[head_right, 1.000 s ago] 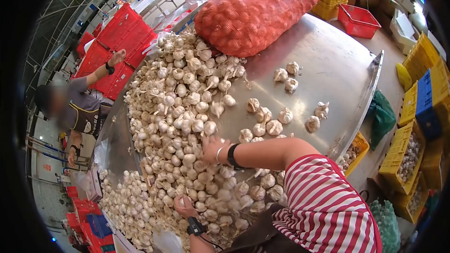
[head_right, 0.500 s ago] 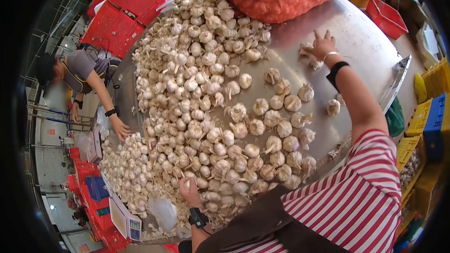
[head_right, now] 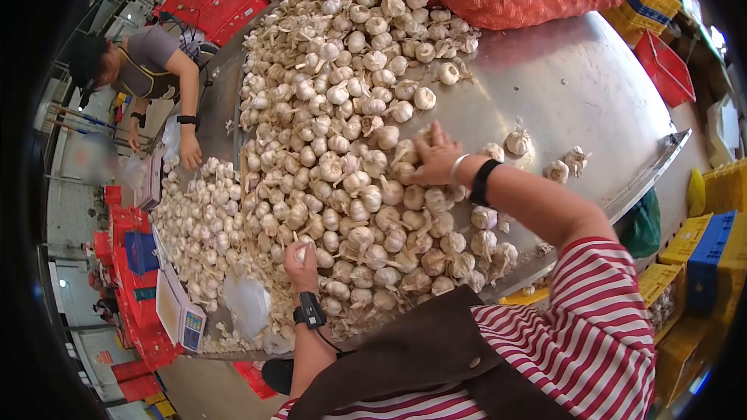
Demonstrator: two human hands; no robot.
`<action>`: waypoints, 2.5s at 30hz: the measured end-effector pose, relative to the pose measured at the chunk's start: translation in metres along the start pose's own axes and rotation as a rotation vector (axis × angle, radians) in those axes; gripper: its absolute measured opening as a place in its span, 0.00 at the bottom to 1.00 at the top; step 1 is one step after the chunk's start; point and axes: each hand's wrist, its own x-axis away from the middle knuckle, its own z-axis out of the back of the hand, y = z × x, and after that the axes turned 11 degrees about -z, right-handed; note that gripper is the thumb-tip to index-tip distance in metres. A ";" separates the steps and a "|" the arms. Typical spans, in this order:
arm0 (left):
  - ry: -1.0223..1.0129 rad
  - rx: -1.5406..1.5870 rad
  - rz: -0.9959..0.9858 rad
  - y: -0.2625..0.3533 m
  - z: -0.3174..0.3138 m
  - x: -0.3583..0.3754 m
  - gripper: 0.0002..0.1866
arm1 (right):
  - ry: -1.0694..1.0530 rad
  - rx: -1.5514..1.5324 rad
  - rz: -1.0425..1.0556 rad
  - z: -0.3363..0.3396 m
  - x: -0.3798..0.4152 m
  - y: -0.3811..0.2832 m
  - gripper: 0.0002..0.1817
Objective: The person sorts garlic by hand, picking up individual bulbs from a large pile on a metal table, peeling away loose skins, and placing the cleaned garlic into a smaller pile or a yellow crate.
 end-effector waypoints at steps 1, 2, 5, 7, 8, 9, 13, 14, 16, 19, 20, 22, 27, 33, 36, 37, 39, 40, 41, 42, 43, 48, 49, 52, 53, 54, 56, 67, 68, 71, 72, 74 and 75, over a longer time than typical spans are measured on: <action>0.006 0.006 0.008 0.000 0.001 0.001 0.11 | 0.009 -0.024 -0.024 -0.007 0.006 -0.019 0.54; 0.000 -0.028 0.043 0.006 0.003 0.000 0.12 | 0.007 -0.012 0.009 -0.012 0.011 -0.034 0.54; -0.008 -0.113 -0.009 -0.007 0.006 0.005 0.13 | -0.033 0.031 0.151 -0.013 0.047 -0.066 0.56; -0.005 -0.044 -0.034 -0.012 0.011 0.009 0.14 | -0.017 0.104 0.262 -0.026 0.072 -0.067 0.53; 0.005 -0.017 -0.017 -0.013 0.015 0.012 0.13 | -0.035 -0.093 0.454 -0.034 0.085 -0.059 0.46; 0.024 -0.021 -0.012 -0.013 0.019 0.017 0.13 | -0.058 -0.288 0.647 -0.036 0.092 -0.051 0.40; 0.202 0.305 0.302 0.021 0.040 0.043 0.10 | 0.003 -0.567 0.462 -0.013 0.104 -0.023 0.16; 0.294 0.474 0.380 0.020 0.045 0.053 0.09 | 0.067 -0.651 0.401 -0.020 0.084 -0.013 0.16; 0.450 0.706 0.484 0.021 0.052 0.070 0.06 | 0.207 -0.623 0.342 -0.009 0.049 -0.012 0.15; 0.461 0.800 0.602 0.053 0.066 0.084 0.07 | 0.374 -0.421 0.314 0.003 -0.010 -0.035 0.21; 0.400 0.808 0.559 0.047 0.070 0.092 0.08 | 0.408 -0.363 0.280 0.008 -0.023 -0.050 0.23; 0.418 0.845 0.583 0.060 0.079 0.102 0.08 | 0.366 -0.225 0.199 0.014 -0.054 -0.074 0.23; 0.476 0.832 0.619 0.074 0.097 0.132 0.14 | 0.368 0.052 0.009 0.000 -0.078 -0.120 0.18; 0.288 0.861 0.648 0.088 0.096 0.115 0.10 | 0.293 -0.436 0.236 0.025 -0.053 -0.075 0.19; -0.031 0.713 0.492 0.100 0.074 0.073 0.05 | 0.127 -0.912 0.337 0.041 0.012 -0.019 0.24; -0.170 0.633 0.394 0.106 0.060 0.058 0.05 | 0.043 -1.096 0.316 0.048 0.054 -0.007 0.21; -0.388 0.438 0.107 0.126 0.032 0.028 0.10 | -0.087 -1.163 0.310 0.052 0.111 0.042 0.24; -0.413 0.323 -0.053 0.123 0.010 0.021 0.13 | -0.060 -1.134 0.279 0.049 0.142 0.064 0.25; -0.493 0.231 -0.172 0.141 -0.002 0.007 0.17 | -0.063 -1.282 0.292 0.035 0.169 0.093 0.27; -0.594 0.062 -0.248 0.151 -0.016 0.000 0.20 | -0.171 -1.265 0.328 0.031 0.200 0.120 0.29; -0.609 0.070 -0.258 0.156 -0.031 -0.005 0.20 | -0.236 -1.309 0.245 0.026 0.232 0.135 0.30; -0.944 -0.217 -0.445 0.167 -0.082 -0.014 0.26 | -0.273 -0.907 -0.209 -0.028 0.332 0.203 0.27; -0.963 -0.260 -0.403 0.168 -0.085 -0.014 0.26 | -0.210 -0.651 -0.285 -0.025 0.339 0.197 0.26; -0.891 -0.211 -0.399 0.158 -0.091 -0.011 0.24 | -0.044 -0.611 -0.242 -0.026 0.321 0.182 0.22; -0.876 -0.183 -0.401 0.156 -0.090 -0.010 0.23 | 0.021 -0.783 -0.188 -0.025 0.308 0.180 0.20; -0.868 -0.183 -0.402 0.159 -0.087 -0.010 0.23 | 0.032 -0.770 -0.131 -0.014 0.290 0.163 0.19; -0.951 -0.258 -0.381 0.166 -0.080 -0.012 0.23 | 0.125 -0.658 0.060 0.008 0.240 0.118 0.15; -0.441 0.074 0.023 0.123 0.007 0.047 0.14 | 0.183 0.356 0.198 -0.017 0.074 0.002 0.14; -0.443 0.088 0.051 0.120 0.012 0.046 0.12 | 0.145 0.154 0.149 -0.008 0.082 0.003 0.15; -0.409 0.006 -0.177 0.116 0.007 0.040 0.12 | 0.058 -0.573 0.267 0.011 0.113 0.032 0.22; -0.413 -0.012 -0.258 0.127 0.001 0.033 0.10 | -0.020 -0.867 0.314 0.018 0.133 0.040 0.26; -0.498 -0.139 -0.353 0.137 -0.021 0.024 0.09 | -0.149 -1.401 0.431 0.026 0.178 0.060 0.34; -0.576 -0.272 -0.445 0.143 -0.033 0.020 0.08 | -0.200 -1.639 0.507 0.025 0.196 0.074 0.38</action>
